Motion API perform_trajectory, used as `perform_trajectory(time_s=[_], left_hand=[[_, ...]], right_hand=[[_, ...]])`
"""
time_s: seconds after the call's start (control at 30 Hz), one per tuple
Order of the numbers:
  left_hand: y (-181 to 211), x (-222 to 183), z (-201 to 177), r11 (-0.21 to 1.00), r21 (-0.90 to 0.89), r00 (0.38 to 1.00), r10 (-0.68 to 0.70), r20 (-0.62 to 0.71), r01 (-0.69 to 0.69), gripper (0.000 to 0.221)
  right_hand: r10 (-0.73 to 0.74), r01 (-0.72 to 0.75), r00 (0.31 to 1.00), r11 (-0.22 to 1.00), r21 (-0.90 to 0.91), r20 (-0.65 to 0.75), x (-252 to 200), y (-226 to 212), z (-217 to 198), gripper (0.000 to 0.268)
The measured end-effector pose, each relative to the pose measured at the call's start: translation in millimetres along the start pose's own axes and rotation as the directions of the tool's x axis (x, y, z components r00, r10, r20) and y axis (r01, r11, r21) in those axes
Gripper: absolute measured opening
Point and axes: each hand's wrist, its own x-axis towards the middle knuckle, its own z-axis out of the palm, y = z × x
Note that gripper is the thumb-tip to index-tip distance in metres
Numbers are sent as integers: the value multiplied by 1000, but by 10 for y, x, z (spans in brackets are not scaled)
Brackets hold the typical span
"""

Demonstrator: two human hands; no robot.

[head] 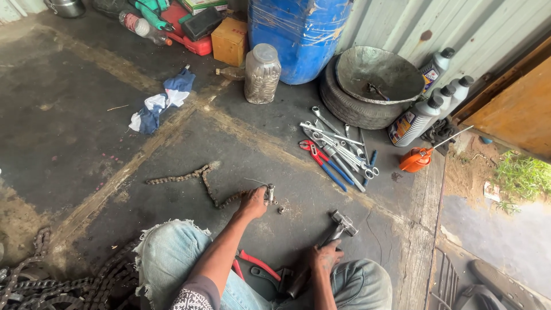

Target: The person sits on the workshop floor repairing a motorcycle drive chain. They position a chain link over a socket, tap it with a hammer, then use a punch and pliers to press and adjust the chain link pin, working the chain piece by piece on the ground.

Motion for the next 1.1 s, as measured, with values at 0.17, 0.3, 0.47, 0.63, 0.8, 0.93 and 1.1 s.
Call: perform_trajectory(time_s=[0.17, 0.3, 0.47, 0.63, 0.8, 0.93, 1.1], left_hand=[[-69, 87, 62, 997, -73, 1000, -20, -19, 19, 41], [-407, 459, 400, 986, -153, 994, 47, -99, -62, 71], [-204, 239, 126, 987, -162, 1000, 22, 10, -20, 76], [84, -28, -166, 992, -120, 993, -24, 119, 38, 67], [139, -75, -217, 988, -150, 989, -18, 147, 41, 74], [60, 51, -134, 975, -196, 991, -80, 111, 101, 75], [148, -80, -207, 995, -74, 995, -68, -75, 62, 62]], right_hand=[[62, -60, 995, 998, -23, 74, -836, -527, -539, 77], [-306, 385, 923, 747, -542, 233, -1105, -587, -692, 103], [-402, 429, 897, 699, -573, 182, -808, -302, -411, 105], [-449, 505, 862, 715, -483, 236, -323, 114, -141, 103], [-558, 551, 810, 622, -557, 179, -276, 168, -44, 104], [-576, 491, 816, 638, -593, 56, -545, 25, -181, 109], [-630, 678, 714, 513, -527, 306, -1667, -882, -1169, 95]])
